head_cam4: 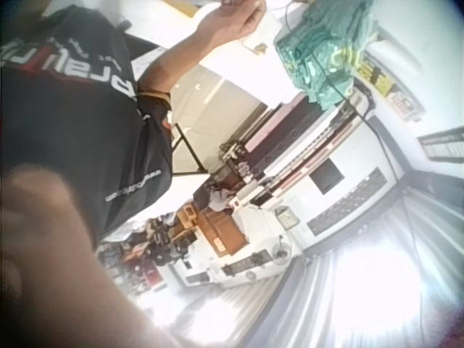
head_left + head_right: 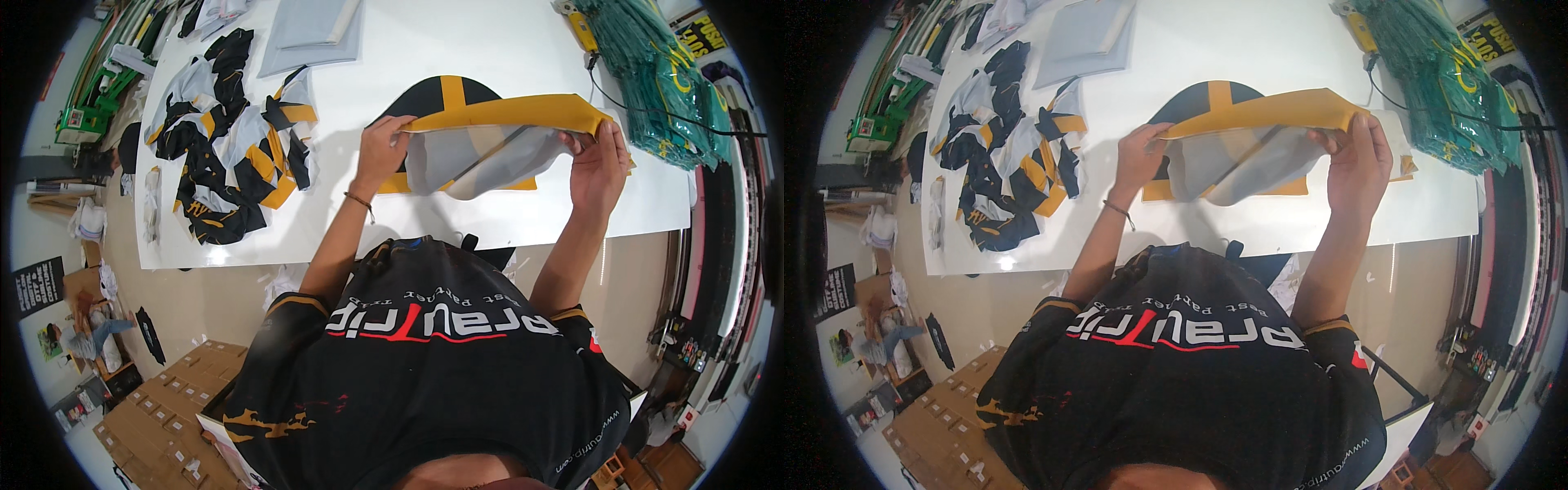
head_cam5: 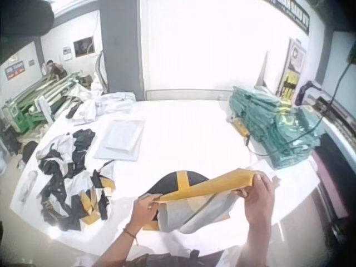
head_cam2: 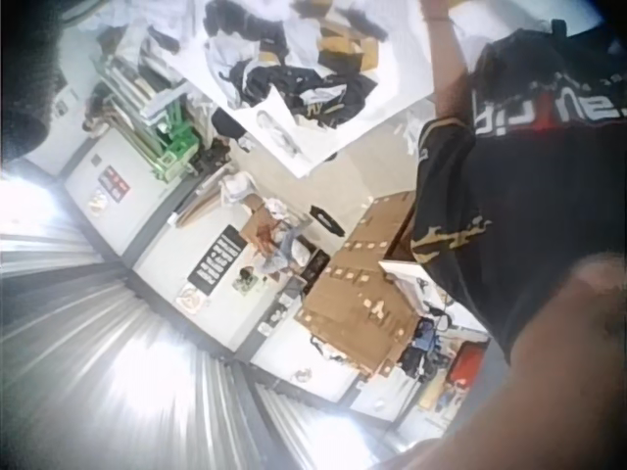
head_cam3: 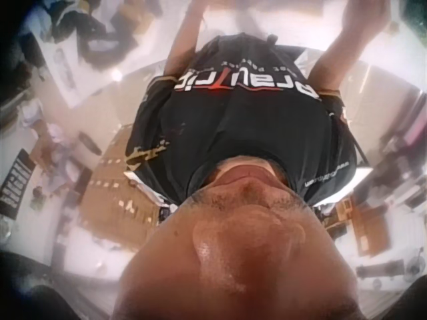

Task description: The person aligns and smooths a yellow strip onto a black fabric piece on a white table, then cuts the strip with a knife. Later, the person sits on the floor to handle and fold fabric scraps and garments before returning to the table to organize materials.

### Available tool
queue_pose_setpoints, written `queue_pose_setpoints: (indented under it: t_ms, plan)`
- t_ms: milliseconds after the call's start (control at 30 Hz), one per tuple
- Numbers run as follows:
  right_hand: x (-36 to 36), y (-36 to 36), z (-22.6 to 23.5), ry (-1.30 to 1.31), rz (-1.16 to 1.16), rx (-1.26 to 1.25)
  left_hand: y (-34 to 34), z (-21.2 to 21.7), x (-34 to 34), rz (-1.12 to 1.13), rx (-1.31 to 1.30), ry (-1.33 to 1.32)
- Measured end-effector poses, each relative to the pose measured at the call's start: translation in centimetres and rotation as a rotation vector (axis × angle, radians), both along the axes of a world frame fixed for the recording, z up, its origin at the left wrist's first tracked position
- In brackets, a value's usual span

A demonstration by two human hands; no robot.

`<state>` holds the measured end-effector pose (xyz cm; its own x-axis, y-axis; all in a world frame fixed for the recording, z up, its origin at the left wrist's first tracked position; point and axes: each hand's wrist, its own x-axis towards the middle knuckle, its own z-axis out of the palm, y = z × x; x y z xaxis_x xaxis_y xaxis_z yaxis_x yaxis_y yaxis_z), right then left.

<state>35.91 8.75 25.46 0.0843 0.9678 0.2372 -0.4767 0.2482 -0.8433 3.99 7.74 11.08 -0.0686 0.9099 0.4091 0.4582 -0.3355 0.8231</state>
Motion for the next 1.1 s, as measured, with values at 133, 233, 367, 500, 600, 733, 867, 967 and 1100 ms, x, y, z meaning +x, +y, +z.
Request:
queue_pose_setpoints:
  t_ms: [133, 233, 367, 500, 600, 733, 867, 967, 1100]
  plan:
    - [0.8, 3.4, -2.2, -0.021, -0.079, -0.095, 2.5, -2.5, -4.1, 0.066, -0.096, 0.191]
    - [2.2, 5.3, -2.4, 0.03, -0.08, -0.07, 4.2, 0.5, -5.3, 0.207, 0.103, 0.099]
    - [3.2, 5.2, -2.0, 0.073, -0.106, -0.011, 3.1, 6.4, -5.3, 0.226, 0.122, -0.305]
    - [6.7, 5.3, -7.3, 0.044, -0.103, -0.139, 1.1, 5.2, -5.7, 0.216, 0.234, 0.017]
    - [6.4, 4.6, -12.6, -0.18, -0.142, -0.342, -0.7, 0.6, -6.1, 0.203, 0.118, 0.035]
    - [7.2, 4.1, -21.9, -0.719, -0.293, -0.45, -2.3, -5.4, -5.2, 0.127, -0.002, 0.104]
    - [6.5, 2.8, -25.2, -1.159, -0.43, -0.461, -3.8, -7.9, -4.4, 0.061, -0.103, 0.195]
    - [6.8, 2.0, -26.2, -1.204, -0.492, -0.45, -4.9, -8.0, -3.8, 0.022, -0.188, 0.203]
    - [7.4, 1.2, -26.6, -1.21, -0.503, -0.388, -6.2, -7.5, -3.3, 0.019, -0.137, 0.224]
